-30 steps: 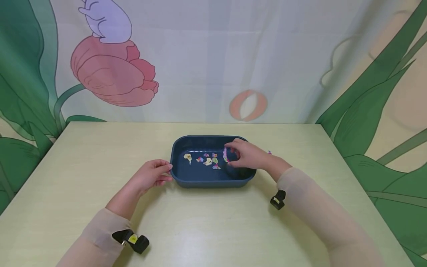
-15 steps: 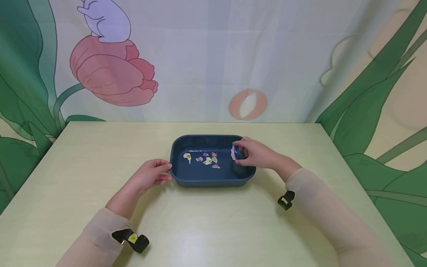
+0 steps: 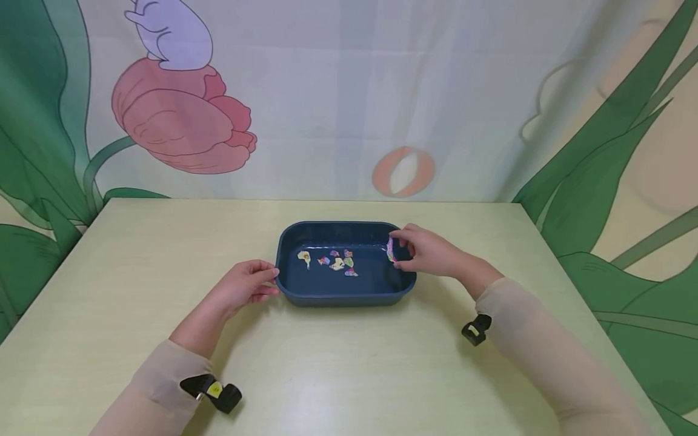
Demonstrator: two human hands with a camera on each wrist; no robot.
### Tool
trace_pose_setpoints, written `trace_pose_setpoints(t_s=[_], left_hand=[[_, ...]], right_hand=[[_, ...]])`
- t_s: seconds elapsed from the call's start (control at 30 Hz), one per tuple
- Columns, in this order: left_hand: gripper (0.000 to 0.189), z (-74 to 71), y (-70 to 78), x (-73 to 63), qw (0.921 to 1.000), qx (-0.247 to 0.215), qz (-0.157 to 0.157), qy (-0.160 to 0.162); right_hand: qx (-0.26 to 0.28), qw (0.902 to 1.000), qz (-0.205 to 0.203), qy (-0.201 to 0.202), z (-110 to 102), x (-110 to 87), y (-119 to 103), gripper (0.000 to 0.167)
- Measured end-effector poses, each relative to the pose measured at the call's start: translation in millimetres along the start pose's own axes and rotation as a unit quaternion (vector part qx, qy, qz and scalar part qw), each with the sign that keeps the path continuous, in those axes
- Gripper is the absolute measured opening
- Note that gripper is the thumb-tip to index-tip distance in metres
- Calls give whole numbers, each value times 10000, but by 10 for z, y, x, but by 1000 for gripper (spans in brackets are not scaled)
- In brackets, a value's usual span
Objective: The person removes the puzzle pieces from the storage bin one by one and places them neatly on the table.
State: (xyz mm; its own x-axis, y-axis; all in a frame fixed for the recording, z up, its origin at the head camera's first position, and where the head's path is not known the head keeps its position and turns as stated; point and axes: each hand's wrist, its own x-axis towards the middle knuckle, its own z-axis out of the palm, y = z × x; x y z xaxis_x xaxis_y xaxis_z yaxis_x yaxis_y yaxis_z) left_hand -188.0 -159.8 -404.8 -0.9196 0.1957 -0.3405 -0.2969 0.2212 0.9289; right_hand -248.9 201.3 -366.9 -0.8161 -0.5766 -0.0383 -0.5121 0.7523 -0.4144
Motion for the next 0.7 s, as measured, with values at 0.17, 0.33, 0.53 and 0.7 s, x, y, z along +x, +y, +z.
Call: trace_pose_setpoints(t_s=[0.17, 0.33, 0.53, 0.7], left_hand=[[36, -4, -11, -10, 10000, -18, 8, 0], [33, -3, -36, -16, 10000, -40, -8, 7], [34, 10, -20, -13, 10000, 13, 53, 32], [34, -4, -13, -7, 10000, 18, 61, 20]], right_hand=[[-8, 10000, -30, 72, -16, -29, 15, 59], [6, 10000, -53, 39, -11, -60, 65, 59], [224, 9996, 112, 160, -46, -135, 120, 57], [182, 9996, 190, 134, -91, -142, 143, 59]])
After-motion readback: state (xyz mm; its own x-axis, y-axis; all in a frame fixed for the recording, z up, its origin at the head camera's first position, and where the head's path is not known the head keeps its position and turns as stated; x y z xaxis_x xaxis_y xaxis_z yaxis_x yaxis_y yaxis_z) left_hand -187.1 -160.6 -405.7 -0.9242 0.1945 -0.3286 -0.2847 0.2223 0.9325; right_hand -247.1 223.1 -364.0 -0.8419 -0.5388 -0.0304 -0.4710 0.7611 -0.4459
